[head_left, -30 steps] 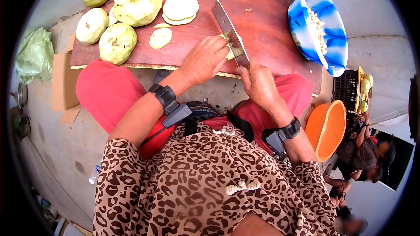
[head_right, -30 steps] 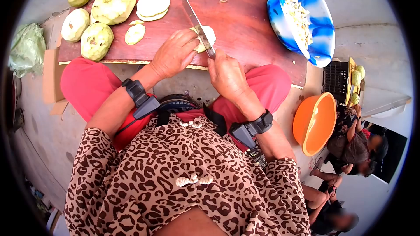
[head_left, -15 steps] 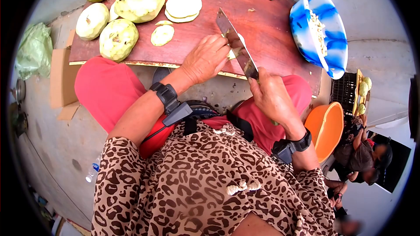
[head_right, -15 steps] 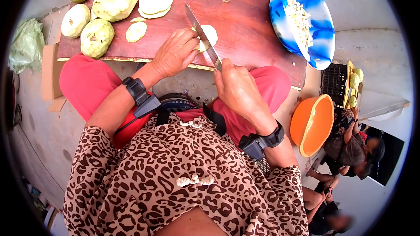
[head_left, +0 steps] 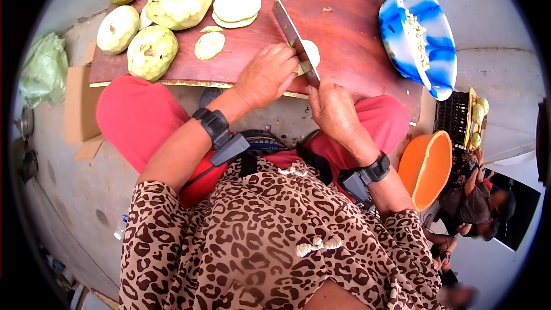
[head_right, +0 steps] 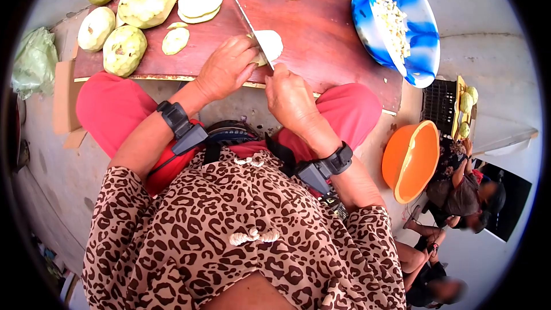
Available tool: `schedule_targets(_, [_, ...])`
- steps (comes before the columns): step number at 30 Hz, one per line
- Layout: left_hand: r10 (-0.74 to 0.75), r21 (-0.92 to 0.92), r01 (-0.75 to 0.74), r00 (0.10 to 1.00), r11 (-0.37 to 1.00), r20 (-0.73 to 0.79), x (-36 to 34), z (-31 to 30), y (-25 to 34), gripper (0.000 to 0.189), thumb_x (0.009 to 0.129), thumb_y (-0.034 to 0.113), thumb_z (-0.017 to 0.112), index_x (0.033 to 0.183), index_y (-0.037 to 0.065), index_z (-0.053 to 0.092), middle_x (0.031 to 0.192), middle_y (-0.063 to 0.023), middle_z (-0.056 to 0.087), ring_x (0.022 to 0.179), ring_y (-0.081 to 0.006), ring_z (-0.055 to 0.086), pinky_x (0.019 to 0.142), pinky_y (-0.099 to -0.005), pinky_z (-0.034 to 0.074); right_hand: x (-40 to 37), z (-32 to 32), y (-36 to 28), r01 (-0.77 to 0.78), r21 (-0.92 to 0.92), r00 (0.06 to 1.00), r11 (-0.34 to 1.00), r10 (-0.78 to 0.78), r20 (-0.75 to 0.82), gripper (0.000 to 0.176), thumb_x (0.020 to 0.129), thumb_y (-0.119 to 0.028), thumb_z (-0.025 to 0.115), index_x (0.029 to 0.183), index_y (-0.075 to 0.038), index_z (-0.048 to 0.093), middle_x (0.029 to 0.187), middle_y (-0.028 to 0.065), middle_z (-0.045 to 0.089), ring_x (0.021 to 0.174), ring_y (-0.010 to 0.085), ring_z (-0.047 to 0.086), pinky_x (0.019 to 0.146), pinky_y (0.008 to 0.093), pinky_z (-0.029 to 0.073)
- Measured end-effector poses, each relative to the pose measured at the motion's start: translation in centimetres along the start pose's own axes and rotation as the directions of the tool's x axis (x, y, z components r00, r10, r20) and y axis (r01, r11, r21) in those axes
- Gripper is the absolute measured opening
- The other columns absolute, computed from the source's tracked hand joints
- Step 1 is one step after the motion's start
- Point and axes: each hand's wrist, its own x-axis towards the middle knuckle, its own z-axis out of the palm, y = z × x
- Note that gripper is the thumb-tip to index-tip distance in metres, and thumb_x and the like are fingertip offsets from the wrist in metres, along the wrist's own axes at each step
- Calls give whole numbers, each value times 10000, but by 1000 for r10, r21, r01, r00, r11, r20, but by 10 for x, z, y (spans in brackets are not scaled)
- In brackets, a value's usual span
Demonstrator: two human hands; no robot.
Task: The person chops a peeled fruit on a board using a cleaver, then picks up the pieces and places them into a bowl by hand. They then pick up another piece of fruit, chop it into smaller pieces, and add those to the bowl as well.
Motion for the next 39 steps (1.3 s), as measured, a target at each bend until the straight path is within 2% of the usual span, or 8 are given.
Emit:
schedule_targets(3, [17,0,-17,1000,1000,-4,-2,0,-3,343,748,42,662,1081,-3,592,1149,-159,550,1119,-351,528,939,-437,453,-1,2,10,62,83,997,995,-58,-55,202,917,-133,590,880,40,494,693,290,612,657,478,616,579,532,484])
schedule_targets(9, [12,33,-10,996,999,-84,-6,2,-3,325,754,37,653,1070,-7,592,1140,-167,545,1120,-348,534,946,-434,455,-9,-19,-4,2,116,1000,993,-2,-2,207,917,-130,590,875,45,488,675,304,590,664,495,600,574,545,458])
schedule_targets(15, [-22,24,23,998,999,-51,-6,0,-2,290,749,34,651,1032,-13,606,1098,-157,552,1079,-342,544,928,-426,462,-16,-34,-12,-63,85,990,994,51,135,210,917,-127,587,868,46,479,611,298,563,621,500,587,548,553,446])
schedule_targets(24, [-22,24,24,999,999,-45,-6,0,-1,292,746,28,645,1032,-21,610,1082,-148,563,1054,-334,548,901,-420,471,-16,-47,-19,-65,37,974,997,55,218,197,920,-106,559,860,58,467,619,309,572,627,498,600,554,547,467])
schedule_targets(28, [-39,20,40,999,999,-35,-4,-1,0,312,739,27,647,1044,-23,605,1079,-151,566,1051,-334,549,895,-419,475,-5,-24,-15,-45,9,989,999,43,142,195,912,-103,571,855,58,477,634,307,582,641,492,607,569,542,476])
schedule_targets(31, [-17,16,18,998,1000,-58,-3,0,-1,227,755,63,624,969,1,584,1008,-134,542,1029,-328,535,903,-421,465,0,-2,-10,-37,18,999,999,36,36,208,902,-104,603,838,54,483,646,315,571,642,499,594,567,538,470])
schedule_targets(34, [-18,20,19,999,1000,-47,-5,-1,0,304,738,27,644,1035,-21,600,1083,-157,561,1052,-343,544,889,-419,480,-3,3,-8,-14,56,1000,998,16,-27,201,905,-110,602,848,41,484,682,314,582,668,496,595,582,540,463])
schedule_targets(39, [-25,2,25,994,1000,-107,-6,-1,3,275,746,28,647,1011,-21,594,1074,-162,544,1040,-351,533,885,-421,475,-6,-2,1,14,71,1000,997,-14,-5,204,921,-140,579,873,32,481,688,303,604,674,480,617,598,539,482])
